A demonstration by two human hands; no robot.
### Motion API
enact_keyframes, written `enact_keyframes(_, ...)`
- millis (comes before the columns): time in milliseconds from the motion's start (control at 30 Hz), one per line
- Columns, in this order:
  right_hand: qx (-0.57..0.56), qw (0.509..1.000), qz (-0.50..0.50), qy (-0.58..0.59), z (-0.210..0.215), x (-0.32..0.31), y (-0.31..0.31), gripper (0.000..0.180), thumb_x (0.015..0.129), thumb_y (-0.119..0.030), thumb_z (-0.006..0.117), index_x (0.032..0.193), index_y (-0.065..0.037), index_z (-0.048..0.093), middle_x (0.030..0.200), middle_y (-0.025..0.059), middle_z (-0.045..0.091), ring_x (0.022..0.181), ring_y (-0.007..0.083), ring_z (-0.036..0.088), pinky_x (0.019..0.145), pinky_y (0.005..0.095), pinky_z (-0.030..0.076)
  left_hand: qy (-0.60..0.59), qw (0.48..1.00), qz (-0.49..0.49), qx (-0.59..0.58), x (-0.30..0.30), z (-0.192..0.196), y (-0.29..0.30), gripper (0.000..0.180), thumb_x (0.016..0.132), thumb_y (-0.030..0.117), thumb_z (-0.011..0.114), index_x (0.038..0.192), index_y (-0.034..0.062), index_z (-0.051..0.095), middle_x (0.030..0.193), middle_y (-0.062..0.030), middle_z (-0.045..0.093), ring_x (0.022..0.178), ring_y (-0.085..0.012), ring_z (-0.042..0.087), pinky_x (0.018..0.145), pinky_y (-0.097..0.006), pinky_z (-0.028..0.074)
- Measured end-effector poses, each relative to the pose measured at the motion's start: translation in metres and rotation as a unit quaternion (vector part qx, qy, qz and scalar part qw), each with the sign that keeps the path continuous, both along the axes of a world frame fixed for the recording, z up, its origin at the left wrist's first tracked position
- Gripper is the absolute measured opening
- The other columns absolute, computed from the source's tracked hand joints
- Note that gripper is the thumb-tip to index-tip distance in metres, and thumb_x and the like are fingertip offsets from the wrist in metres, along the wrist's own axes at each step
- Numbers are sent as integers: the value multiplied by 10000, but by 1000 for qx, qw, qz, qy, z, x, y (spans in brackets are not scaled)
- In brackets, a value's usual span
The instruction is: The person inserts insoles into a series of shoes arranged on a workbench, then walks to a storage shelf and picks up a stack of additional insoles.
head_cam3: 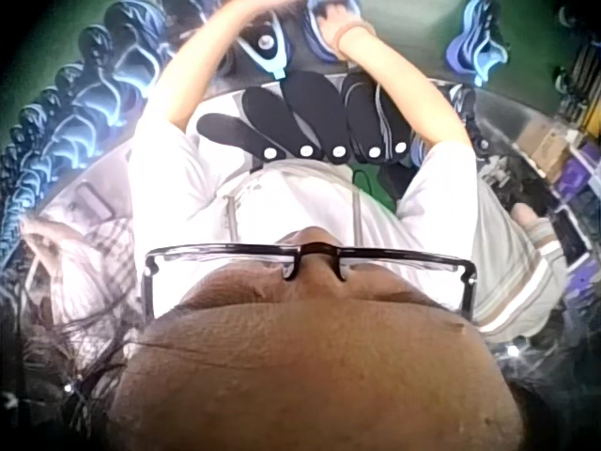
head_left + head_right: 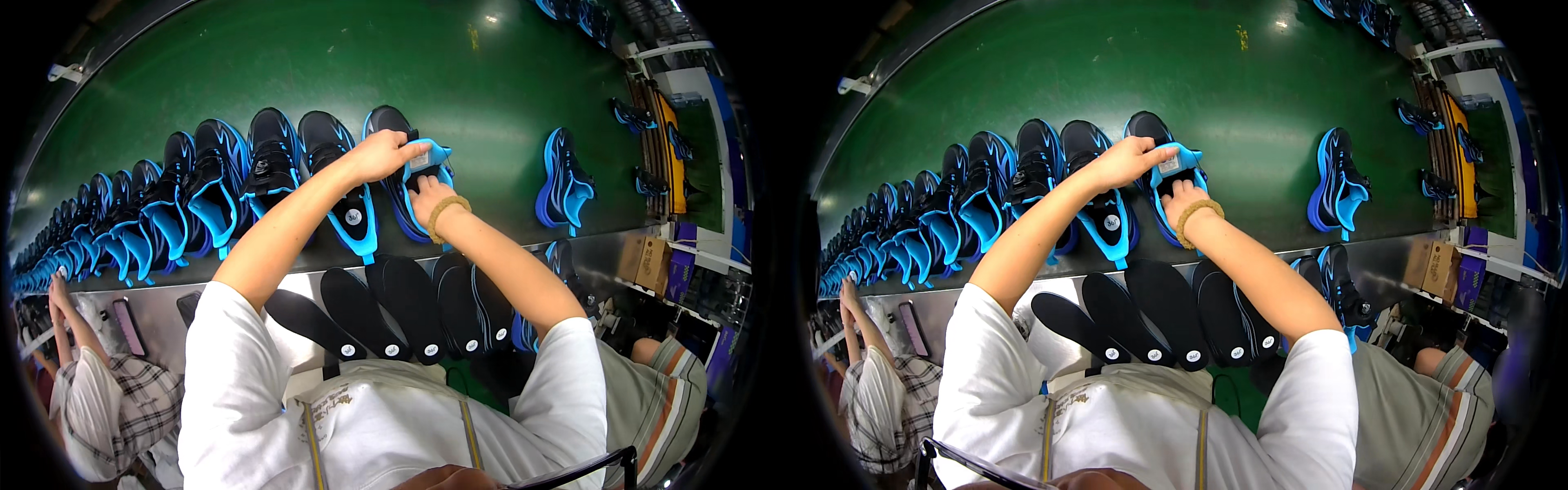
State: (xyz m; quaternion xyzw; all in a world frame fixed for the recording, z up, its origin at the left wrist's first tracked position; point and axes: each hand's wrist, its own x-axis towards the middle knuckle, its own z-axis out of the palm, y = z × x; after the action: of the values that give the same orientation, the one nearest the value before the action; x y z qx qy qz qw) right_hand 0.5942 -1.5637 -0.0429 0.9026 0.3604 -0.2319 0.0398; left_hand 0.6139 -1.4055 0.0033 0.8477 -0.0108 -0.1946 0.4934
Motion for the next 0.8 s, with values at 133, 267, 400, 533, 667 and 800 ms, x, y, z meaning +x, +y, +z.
enact_keyframes(133, -106, 987, -85, 80, 11, 1, 17, 265, 777, -211, 416, 950, -61, 549, 1092, 134, 431, 993, 231, 449, 822, 313, 371, 4, 999, 18, 33, -3, 2, 5, 524, 735, 496, 513, 624, -15, 497, 509, -68, 450, 495, -133, 442, 462, -277, 363)
enact_keyframes(267, -259, 947, 182, 43, 10, 10, 29, 256, 764, -219, 451, 947, -96, 582, 1023, 85, 511, 999, 193, 444, 821, 285, 354, -126, 977, 112, 129, -3, -9, -4, 487, 684, 443, 595, 834, -3, 470, 671, -148, 547, 554, -226, 536, 509, -327, 412)
enact_keyframes(400, -187, 943, 273, 3, -4, 19, 13, 235, 756, -207, 471, 938, -118, 591, 987, 40, 560, 985, 182, 464, 863, 278, 305, -288, 918, 0, 273, -2, -9, -16, 431, 665, 319, 615, 895, 24, 401, 680, -146, 539, 593, -294, 558, 551, -375, 445)
enact_keyframes(533, -166, 953, 169, 191, 48, 11, 3, 445, 793, -333, 270, 891, -54, 604, 906, 102, 589, 940, 198, 512, 973, 359, 147, -323, 884, -104, 322, -9, -9, -10, 345, 659, 301, 614, 822, 46, 448, 660, -109, 531, 589, -257, 566, 521, -361, 442)
enact_keyframes(667, -69, 984, 104, 126, 25, -16, -8, 538, 774, -379, 251, 824, 35, 590, 872, 185, 570, 943, 244, 499, 1000, 402, 73, -286, 880, -160, 344, -5, -4, -19, 357, 652, 321, 619, 812, 42, 464, 673, -108, 534, 605, -259, 566, 536, -353, 443)
enact_keyframes(800, 307, 950, -8, -60, 20, -42, -34, 242, 722, -220, 504, 772, 9, 566, 885, 161, 538, 926, 293, 479, 895, 412, 283, -297, 887, -151, 319, -6, -9, -8, 315, 681, 300, 591, 792, 37, 458, 681, -112, 532, 604, -266, 561, 543, -358, 437)
